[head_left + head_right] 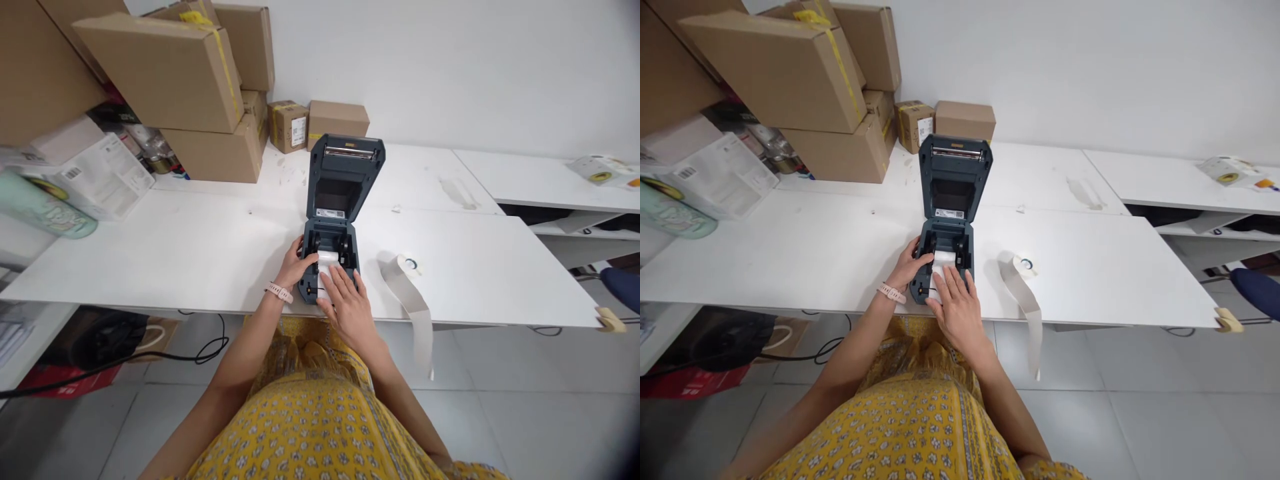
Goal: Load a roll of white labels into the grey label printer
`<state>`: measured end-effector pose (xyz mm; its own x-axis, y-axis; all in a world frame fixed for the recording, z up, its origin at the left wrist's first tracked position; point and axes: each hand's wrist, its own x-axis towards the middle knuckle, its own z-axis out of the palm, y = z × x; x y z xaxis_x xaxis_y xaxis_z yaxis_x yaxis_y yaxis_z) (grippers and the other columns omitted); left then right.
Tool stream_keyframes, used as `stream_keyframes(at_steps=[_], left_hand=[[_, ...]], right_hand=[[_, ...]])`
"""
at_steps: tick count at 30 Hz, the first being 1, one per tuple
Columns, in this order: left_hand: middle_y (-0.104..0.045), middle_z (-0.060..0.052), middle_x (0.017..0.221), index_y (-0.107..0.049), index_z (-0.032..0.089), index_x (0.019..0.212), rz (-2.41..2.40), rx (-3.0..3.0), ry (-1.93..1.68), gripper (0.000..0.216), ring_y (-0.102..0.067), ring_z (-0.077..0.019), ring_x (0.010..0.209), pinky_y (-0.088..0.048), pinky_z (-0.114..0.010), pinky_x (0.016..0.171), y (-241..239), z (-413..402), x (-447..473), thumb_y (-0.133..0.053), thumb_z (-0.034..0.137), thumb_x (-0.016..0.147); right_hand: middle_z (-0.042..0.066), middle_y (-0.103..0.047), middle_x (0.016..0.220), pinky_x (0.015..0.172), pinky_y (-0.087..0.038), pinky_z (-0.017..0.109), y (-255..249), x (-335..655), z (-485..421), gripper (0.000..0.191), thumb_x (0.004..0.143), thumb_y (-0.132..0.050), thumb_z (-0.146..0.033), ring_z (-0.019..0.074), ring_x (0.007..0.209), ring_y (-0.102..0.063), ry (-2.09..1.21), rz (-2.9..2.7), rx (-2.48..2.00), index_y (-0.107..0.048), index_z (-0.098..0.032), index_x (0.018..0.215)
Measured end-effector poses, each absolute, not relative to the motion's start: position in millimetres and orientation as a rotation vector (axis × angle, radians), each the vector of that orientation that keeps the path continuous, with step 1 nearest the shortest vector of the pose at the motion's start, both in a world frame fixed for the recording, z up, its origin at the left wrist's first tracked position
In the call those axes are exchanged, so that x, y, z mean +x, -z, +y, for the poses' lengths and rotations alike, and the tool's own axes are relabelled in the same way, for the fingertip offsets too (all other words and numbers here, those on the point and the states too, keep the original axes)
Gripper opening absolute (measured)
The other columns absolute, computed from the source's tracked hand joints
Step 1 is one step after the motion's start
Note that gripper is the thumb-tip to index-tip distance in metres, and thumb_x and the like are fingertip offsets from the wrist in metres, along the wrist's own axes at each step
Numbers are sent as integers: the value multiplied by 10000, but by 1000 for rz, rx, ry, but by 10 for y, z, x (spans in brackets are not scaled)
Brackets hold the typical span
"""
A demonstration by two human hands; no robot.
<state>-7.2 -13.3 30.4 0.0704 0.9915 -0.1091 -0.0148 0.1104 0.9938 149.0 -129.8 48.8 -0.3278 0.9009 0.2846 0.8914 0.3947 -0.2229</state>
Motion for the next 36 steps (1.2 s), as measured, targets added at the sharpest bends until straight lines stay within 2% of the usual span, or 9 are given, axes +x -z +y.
stream_keyframes(at_steps=[6,14,25,27,29,31,34,36], left_hand=[[-590,-130,1428,-506,165,1392,1194,1129,-1087,735,-599,-262,1235,-486,-396,1040,-316,-137,-76,-746,293,709],[-601,-123,1409,-517,177,1383,1217,1126,-1076,728,-618,-255,1194,-509,-385,1008,-302,-134,-74,-762,330,715],[-617,-131,1387,-505,191,1404,1230,1182,-1018,753,-619,-269,1208,-505,-413,1023,-247,-62,-98,-782,358,724],[-580,-145,1438,-495,198,1424,1313,1287,-1040,758,-555,-306,1313,-452,-461,1094,-291,-100,-108,-774,395,748],[-470,-157,1551,-458,207,1469,1443,1498,-1101,791,-399,-335,1463,-336,-506,1190,-376,-223,-101,-757,440,775],[-377,-138,1621,-438,223,1496,1476,1784,-1122,767,-263,-321,1541,-214,-521,1252,-476,-431,-66,-710,477,825],[-582,-100,1473,-581,267,1386,1238,2115,-892,495,-412,-292,1474,-140,-555,1272,-589,-811,14,-563,487,943],[-581,-105,1474,-604,262,1367,1185,2227,-776,477,-415,-293,1474,-113,-579,1275,-619,-1029,47,-521,504,965]], right_hand=[[100,-415,1603,1245,-273,595,-495,1525,-1319,547,1026,-438,-458,287,1501,-385,-55,-2318,-1515,-405,-252,1531],[50,-424,1602,1233,-281,597,-464,1477,-1404,539,1026,-447,-405,292,1456,-448,-49,-2270,-1519,-384,-272,1544],[42,-431,1598,1227,-259,620,-442,1502,-1407,581,980,-530,-463,316,1457,-437,-124,-2267,-1504,-414,-311,1528],[33,-491,1559,1225,-251,637,-502,1563,-1448,569,959,-564,-487,318,1441,-461,-187,-2272,-1458,-454,-347,1499],[15,-566,1499,1226,-239,651,-662,1695,-1474,509,958,-562,-505,303,1409,-503,-293,-2227,-1396,-503,-390,1450],[9,-613,1452,1236,-235,638,-912,1891,-1430,423,987,-513,-489,272,1379,-539,-346,-2082,-1355,-540,-410,1402],[56,-608,1454,1225,-300,578,-1347,2206,-1103,390,1028,-416,-462,250,1384,-535,-223,-1790,-1319,-571,-355,1369],[89,-589,1469,1192,-359,554,-1590,2351,-683,459,1029,-364,-525,266,1414,-498,-151,-1678,-1296,-571,-305,1374]])
